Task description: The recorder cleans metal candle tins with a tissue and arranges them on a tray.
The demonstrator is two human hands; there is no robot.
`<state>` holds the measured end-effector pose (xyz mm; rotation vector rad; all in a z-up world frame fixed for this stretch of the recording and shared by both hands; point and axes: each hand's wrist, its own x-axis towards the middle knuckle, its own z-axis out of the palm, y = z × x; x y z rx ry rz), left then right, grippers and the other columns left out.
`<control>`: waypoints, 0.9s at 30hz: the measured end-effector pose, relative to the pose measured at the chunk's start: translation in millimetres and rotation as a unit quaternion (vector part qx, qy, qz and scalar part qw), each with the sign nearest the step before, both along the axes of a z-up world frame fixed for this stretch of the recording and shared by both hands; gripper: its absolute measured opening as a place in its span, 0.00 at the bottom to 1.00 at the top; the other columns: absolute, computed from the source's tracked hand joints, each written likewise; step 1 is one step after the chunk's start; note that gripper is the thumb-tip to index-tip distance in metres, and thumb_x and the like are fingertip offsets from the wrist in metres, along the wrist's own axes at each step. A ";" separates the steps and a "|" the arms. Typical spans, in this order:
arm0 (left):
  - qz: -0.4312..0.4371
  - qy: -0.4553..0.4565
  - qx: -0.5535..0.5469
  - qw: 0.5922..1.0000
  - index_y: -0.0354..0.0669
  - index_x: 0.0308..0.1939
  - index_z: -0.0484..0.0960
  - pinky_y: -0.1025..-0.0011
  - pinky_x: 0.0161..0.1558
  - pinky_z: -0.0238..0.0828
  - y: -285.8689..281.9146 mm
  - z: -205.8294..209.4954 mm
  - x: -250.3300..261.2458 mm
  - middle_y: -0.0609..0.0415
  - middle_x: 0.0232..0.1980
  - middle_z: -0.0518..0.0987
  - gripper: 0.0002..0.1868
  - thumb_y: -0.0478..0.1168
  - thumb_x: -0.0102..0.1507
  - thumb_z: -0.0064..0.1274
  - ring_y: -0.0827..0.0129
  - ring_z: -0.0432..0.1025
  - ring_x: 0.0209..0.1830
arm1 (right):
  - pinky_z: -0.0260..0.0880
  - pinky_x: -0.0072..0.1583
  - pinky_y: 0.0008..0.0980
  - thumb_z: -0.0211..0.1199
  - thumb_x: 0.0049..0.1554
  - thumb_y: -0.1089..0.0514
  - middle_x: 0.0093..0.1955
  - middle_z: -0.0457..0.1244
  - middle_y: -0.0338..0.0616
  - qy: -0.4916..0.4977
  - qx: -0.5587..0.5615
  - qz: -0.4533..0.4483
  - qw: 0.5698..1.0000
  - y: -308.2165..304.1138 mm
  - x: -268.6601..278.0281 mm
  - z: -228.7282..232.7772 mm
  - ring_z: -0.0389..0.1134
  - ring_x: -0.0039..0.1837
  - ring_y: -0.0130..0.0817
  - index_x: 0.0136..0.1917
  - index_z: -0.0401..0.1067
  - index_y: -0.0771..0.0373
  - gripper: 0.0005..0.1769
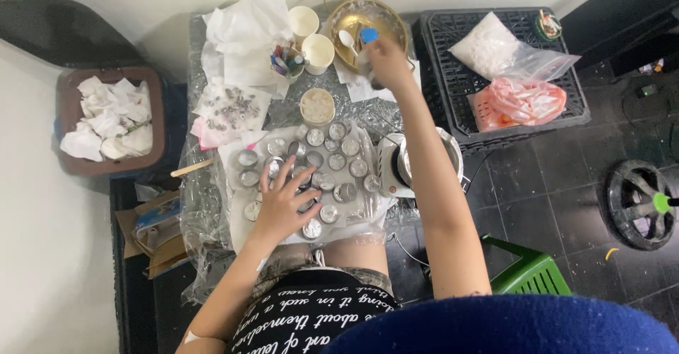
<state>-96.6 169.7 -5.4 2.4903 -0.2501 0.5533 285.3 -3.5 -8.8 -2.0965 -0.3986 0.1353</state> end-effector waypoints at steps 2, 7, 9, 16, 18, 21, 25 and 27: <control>0.000 -0.002 0.001 1.000 0.55 0.36 0.89 0.37 0.73 0.37 2.4 0.7 0.4 0.61 0.68 0.75 0.11 0.53 0.56 0.65 0.54 0.56 0.78 | 0.72 0.52 0.38 0.60 0.61 0.49 0.48 0.71 0.51 -0.021 -0.098 0.034 0.994 16.0 15.1 -28.3 0.74 0.50 0.43 0.53 0.77 0.61 0.15; -0.005 -0.006 -0.016 1.000 0.53 0.40 0.88 0.39 0.74 0.39 8.7 10.3 -11.0 0.59 0.68 0.75 0.15 0.55 0.56 0.66 0.55 0.57 0.78 | 0.66 0.62 0.47 0.69 0.54 0.46 0.50 0.72 0.54 -0.098 -0.311 0.140 0.935 39.1 16.3 -61.2 0.69 0.59 0.56 0.49 0.80 0.60 0.17; -0.021 0.010 -0.011 1.000 0.53 0.37 0.87 0.38 0.74 0.39 12.0 17.2 -16.3 0.58 0.68 0.73 0.19 0.58 0.52 0.68 0.55 0.56 0.77 | 0.63 0.64 0.48 0.71 0.50 0.47 0.51 0.71 0.53 -0.117 -0.333 0.160 0.922 42.1 12.3 -61.2 0.67 0.60 0.57 0.49 0.81 0.57 0.17; -0.059 0.080 0.002 0.995 0.49 0.35 0.88 0.32 0.70 0.35 6.1 9.7 -26.4 0.50 0.73 0.66 0.23 0.59 0.46 0.69 0.46 0.47 0.78 | 0.69 0.60 0.46 0.66 0.56 0.50 0.56 0.70 0.51 -0.109 -0.236 0.141 0.955 30.7 -99.6 72.1 0.71 0.58 0.52 0.60 0.77 0.56 0.19; -0.041 0.079 -0.011 0.996 0.51 0.32 0.87 0.34 0.72 0.38 2.8 -3.5 -26.4 0.51 0.74 0.67 0.15 0.54 0.51 0.69 0.46 0.46 0.80 | 0.69 0.55 0.49 0.63 0.61 0.54 0.60 0.70 0.50 -0.205 -0.168 0.101 0.959 20.3 -164.7 119.8 0.70 0.55 0.55 0.61 0.73 0.57 0.16; -0.030 0.088 -0.009 0.996 0.52 0.31 0.88 0.35 0.72 0.40 3.3 -4.4 -27.5 0.55 0.74 0.67 0.09 0.49 0.53 0.67 0.49 0.46 0.81 | 0.70 0.55 0.47 0.62 0.62 0.54 0.55 0.70 0.50 -0.142 -0.188 0.052 0.970 -14.5 -248.3 129.0 0.71 0.56 0.52 0.62 0.73 0.56 0.16; -0.036 0.041 -0.015 0.998 0.52 0.31 0.87 0.31 0.70 0.40 9.6 -4.1 -23.2 0.54 0.73 0.68 0.10 0.50 0.55 0.66 0.46 0.49 0.78 | 0.69 0.62 0.46 0.66 0.58 0.57 0.60 0.68 0.50 -0.129 -0.153 0.065 0.978 -45.0 -300.5 84.7 0.69 0.63 0.52 0.61 0.74 0.57 0.17; -0.023 0.046 -0.117 0.992 0.49 0.28 0.82 0.43 0.72 0.49 17.9 5.2 -22.5 0.60 0.68 0.75 0.11 0.48 0.57 0.65 0.53 0.61 0.75 | 0.63 0.63 0.50 0.72 0.47 0.58 0.64 0.65 0.56 -0.146 -0.113 0.148 0.972 -54.1 -310.4 53.9 0.63 0.66 0.58 0.61 0.75 0.59 0.27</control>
